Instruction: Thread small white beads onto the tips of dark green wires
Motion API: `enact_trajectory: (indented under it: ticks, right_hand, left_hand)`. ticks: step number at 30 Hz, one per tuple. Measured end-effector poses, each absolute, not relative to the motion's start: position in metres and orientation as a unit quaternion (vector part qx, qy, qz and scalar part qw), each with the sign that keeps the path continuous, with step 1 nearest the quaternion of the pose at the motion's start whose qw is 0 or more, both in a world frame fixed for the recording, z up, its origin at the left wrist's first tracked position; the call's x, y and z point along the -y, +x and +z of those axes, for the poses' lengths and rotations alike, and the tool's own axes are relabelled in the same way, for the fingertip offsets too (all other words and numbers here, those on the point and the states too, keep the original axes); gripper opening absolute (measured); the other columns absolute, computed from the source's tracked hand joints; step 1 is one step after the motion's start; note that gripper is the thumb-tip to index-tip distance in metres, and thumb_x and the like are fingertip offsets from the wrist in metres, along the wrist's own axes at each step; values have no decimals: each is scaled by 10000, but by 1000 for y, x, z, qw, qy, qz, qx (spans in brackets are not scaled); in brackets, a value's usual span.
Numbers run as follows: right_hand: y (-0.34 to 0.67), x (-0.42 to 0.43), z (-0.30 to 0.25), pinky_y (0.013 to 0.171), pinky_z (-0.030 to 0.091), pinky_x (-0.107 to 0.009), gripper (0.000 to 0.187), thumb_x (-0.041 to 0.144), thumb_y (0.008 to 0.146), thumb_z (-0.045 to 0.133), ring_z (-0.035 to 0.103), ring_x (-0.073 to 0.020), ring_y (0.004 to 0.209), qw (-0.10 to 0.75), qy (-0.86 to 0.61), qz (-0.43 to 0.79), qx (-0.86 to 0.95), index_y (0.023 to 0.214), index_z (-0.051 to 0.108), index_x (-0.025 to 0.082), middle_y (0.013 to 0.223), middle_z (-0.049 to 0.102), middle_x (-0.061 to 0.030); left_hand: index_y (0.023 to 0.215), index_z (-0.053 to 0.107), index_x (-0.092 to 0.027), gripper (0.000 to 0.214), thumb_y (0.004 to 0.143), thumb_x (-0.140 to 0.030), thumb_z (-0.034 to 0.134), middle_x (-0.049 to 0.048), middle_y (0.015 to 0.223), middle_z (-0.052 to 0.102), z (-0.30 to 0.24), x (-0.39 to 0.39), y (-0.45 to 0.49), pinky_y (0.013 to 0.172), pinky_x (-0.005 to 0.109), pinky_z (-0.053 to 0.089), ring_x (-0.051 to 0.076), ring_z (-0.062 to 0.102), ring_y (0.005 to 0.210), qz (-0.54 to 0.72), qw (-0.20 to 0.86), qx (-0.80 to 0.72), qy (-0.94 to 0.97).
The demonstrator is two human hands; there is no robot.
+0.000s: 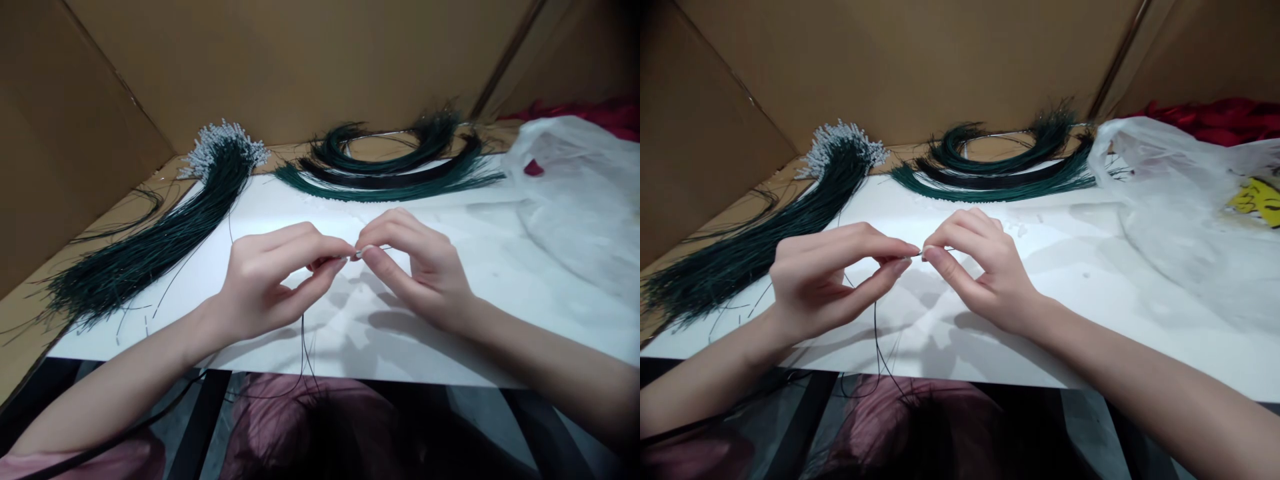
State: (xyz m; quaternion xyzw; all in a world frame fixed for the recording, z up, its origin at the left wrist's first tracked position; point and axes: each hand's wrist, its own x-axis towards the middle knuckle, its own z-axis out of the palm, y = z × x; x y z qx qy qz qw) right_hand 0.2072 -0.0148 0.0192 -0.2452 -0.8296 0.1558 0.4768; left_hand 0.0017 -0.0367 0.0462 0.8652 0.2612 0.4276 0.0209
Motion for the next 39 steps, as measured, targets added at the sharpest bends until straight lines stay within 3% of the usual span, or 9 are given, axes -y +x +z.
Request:
enact_trajectory:
  ticks: [15,25,30,39]
  right_hand:
    - [205,18,18,731,405,-380,129,143,953,467,554,-175,777,465,-242,149,838,903,551,226,822,628,-29]
    - [205,18,18,760,395,-394,62,179,904,579,572,-177,742,475,-237,116,839,858,562,216,772,636,-19]
    - [206,16,18,742,398,-390,55,171,908,573,570,-181,740,493,-222,122,832,883,573,220,784,641,-24]
    - [207,13,16,727,395,-384,46,161,912,590,568,-173,725,506,-193,109,833,875,589,189,760,629,-30]
  left_hand:
    - [954,703,-236,181,849,-109,629,-7,730,696,45,39,5,581,234,514,103,615,599,449,27,-276,849]
    - [937,699,-204,166,832,-90,637,-1,716,689,46,39,6,565,227,506,94,603,592,459,33,-258,849]
    - [951,698,-239,193,836,-101,628,-13,723,697,46,38,4,567,229,513,100,613,592,457,16,-256,852]
    - [932,706,-186,180,835,-68,611,-1,687,669,51,44,3,526,197,451,76,594,562,423,-41,-263,866]
